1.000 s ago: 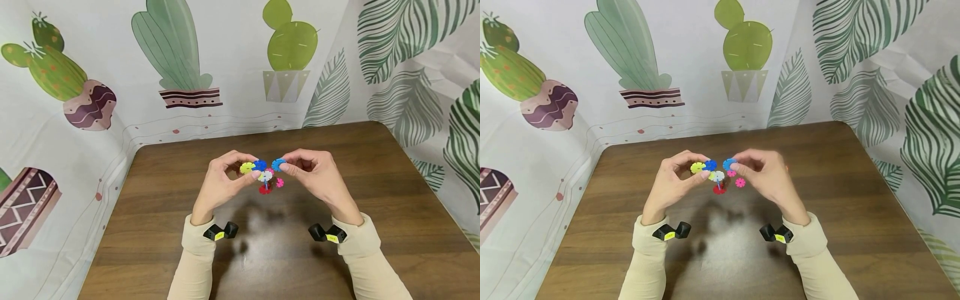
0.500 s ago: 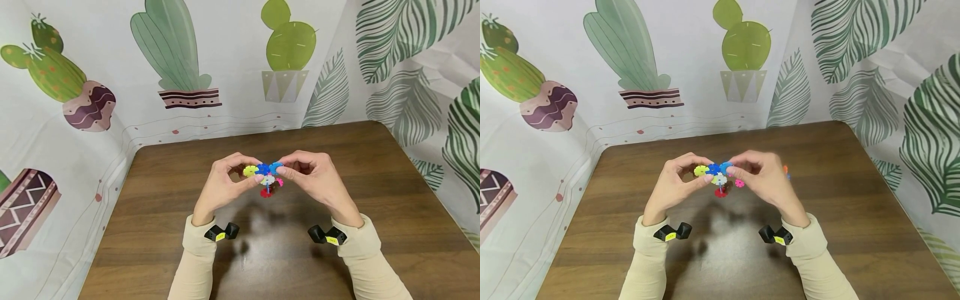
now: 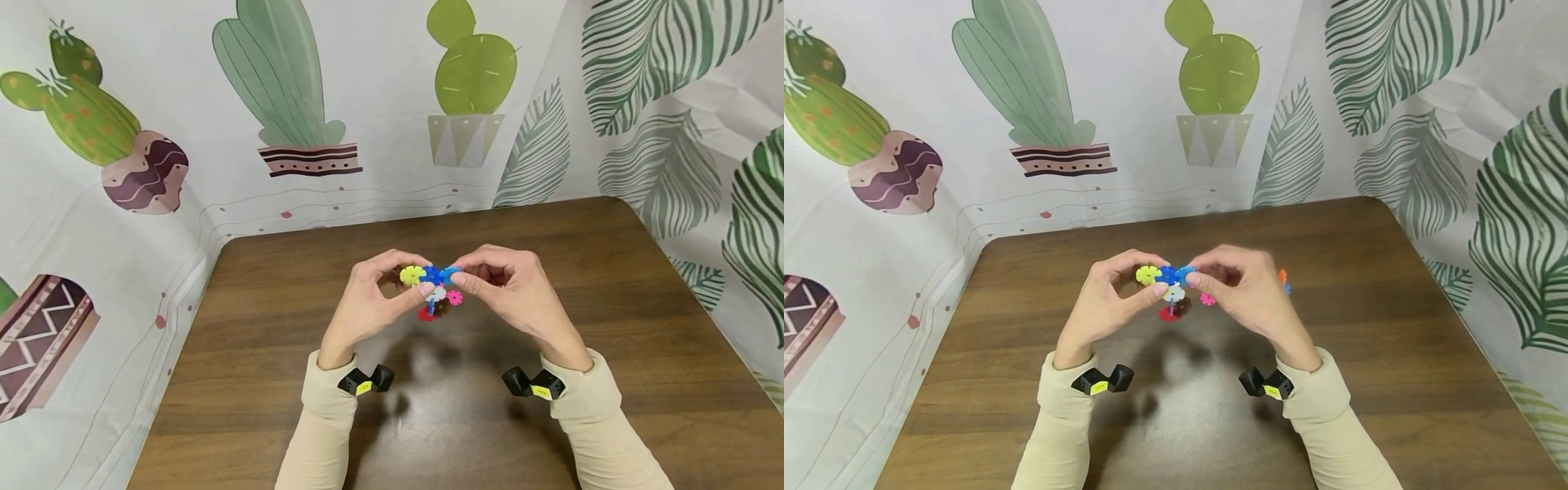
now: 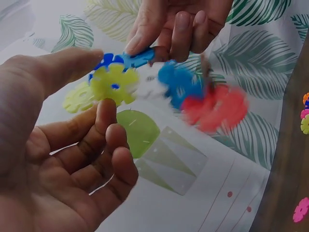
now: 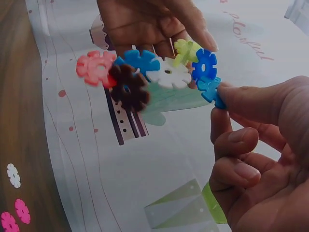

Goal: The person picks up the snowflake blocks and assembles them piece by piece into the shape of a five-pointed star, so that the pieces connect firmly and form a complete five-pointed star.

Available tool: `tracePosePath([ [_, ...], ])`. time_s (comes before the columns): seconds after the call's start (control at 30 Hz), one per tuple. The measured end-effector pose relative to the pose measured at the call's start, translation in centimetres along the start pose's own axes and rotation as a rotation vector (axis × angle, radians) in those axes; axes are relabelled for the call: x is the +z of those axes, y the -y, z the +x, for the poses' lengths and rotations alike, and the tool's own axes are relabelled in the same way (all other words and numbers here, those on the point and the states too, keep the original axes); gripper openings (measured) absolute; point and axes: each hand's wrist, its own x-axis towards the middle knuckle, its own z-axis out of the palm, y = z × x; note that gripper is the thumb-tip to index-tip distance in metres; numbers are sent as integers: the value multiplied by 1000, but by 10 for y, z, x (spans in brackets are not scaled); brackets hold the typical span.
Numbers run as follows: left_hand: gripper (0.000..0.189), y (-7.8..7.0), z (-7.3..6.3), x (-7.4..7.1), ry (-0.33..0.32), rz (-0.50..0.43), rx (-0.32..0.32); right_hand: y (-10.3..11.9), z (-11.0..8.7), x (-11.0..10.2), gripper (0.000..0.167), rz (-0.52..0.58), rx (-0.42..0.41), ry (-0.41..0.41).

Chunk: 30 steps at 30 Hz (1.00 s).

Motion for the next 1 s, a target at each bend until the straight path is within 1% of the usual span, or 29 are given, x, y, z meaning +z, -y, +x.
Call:
tracePosePath([
  [0.17,25,0,0,2,-13,-48,-16,0,0,3,16,3,-15,-22],
  [0.3,27,-1,-1,3,-24,-115,-41,1,-1,5,13,16,-13,-47],
  [0.47,27,-3,0,7,-19,-185,-54,2,-2,6,13,35,-14,-72],
  [0.63,26,-5,1,6,-27,-195,-75,3,-1,6,12,62,-2,-78],
  [0.77,27,-5,1,5,-40,-199,-92,3,0,7,13,86,20,-58],
  [0.9,28,-4,1,3,-58,-199,-93,1,1,5,15,43,15,-41],
  [1.0,29,-3,2,4,-49,-170,-91,-1,1,1,13,0,-7,-54],
])
